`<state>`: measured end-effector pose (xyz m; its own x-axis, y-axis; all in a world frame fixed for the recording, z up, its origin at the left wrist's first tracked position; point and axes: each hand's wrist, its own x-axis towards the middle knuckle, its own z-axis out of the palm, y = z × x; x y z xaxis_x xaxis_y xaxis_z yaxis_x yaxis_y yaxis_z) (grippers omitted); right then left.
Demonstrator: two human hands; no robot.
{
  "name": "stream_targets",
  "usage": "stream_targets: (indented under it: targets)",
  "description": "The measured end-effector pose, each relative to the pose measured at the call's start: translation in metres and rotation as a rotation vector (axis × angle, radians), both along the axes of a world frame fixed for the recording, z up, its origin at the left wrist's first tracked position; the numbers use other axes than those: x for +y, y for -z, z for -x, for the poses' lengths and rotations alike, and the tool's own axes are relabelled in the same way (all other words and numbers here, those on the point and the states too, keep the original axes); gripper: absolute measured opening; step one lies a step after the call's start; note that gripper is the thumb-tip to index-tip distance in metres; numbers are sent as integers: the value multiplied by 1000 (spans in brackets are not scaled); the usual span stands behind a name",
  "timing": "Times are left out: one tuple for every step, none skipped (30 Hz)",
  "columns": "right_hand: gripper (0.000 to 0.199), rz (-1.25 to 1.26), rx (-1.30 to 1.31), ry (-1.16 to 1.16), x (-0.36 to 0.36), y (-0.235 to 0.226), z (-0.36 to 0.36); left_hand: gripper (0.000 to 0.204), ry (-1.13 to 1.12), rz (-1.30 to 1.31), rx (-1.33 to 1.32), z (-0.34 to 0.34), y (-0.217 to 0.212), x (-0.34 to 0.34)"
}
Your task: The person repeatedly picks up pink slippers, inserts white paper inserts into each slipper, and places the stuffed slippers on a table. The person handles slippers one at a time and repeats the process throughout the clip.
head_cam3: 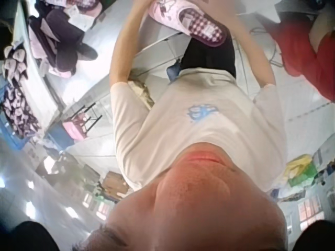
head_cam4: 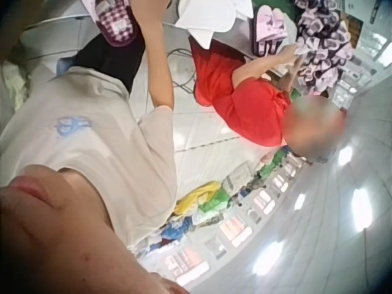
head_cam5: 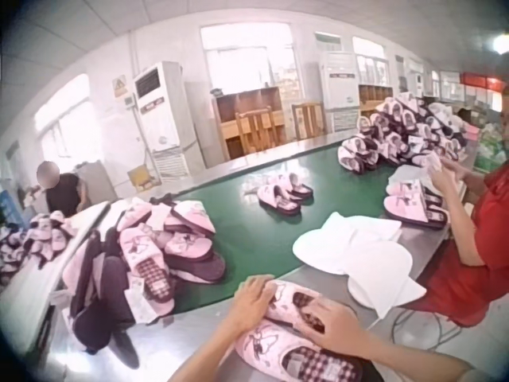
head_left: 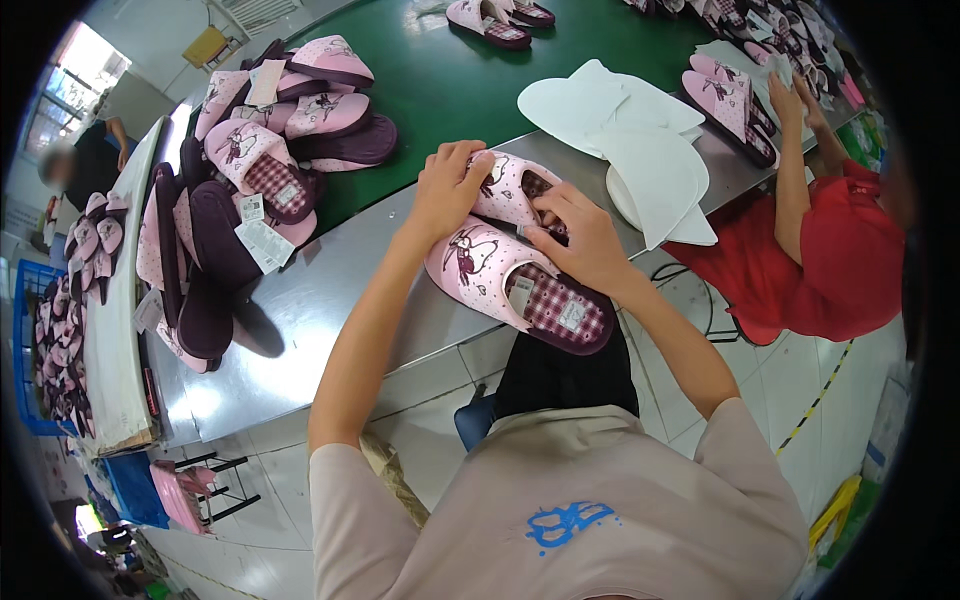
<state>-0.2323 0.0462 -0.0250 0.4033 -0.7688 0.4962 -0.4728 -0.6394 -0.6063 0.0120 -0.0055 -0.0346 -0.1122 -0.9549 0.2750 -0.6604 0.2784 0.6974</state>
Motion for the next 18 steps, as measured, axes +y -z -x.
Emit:
stream_targets:
  targets:
    - [35,-40,17,-49,-1,-2,5,48,0,-1,-8,0,-1,1]
    - [38,-80,34,-99,-2,-5,7,48,-1,-1,-15,-1,-1,1]
    - [41,-128,32,-135,-4,-8,8,48,1,1,-24,-1,-2,0]
    - [44,-176,30,-172,-6,-12,9,48,-1,3,-23,0,-2,0]
    - [48,-225,28,-210,-9,-14,9,48,-3,4,-21,0,-2,1]
    - [50,-200,24,-250,-11,-16,10,48,-7,8,-19,0,-2,1]
    - [52,-176,21,-290,-13,-17,11,47,-4,14,-14,1,-2,1]
    - [55,-152,18,-331,-14,-18,12,47,-1,20,-9,1,-2,1]
    - [55,-73,55,-320,-13,-18,12,47,0,25,-5,1,-2,1]
    - [55,5,93,-309,-11,-19,12,46,-4,24,-7,1,-2,1]
    - [56,83,131,-298,-9,-19,12,46,-8,23,-8,1,-3,2]
    - [55,79,176,-269,-10,-16,10,45,-8,23,-11,2,-4,2]
    - [54,74,222,-241,-14,-11,6,45,-1,33,1,3,-4,2]
    - [54,70,268,-212,-14,-8,1,45,6,42,13,4,-3,2]
    - [50,29,274,-173,-14,-11,-7,44,6,56,22,2,-4,3]
    - [49,-9,323,-155,-13,-15,-10,44,18,55,45,0,-5,5]
    - [47,-48,371,-138,-12,-22,-12,44,28,54,68,-1,-6,7]
    - [46,-80,418,-120,-13,-28,-15,44,37,60,89,-4,-10,7]
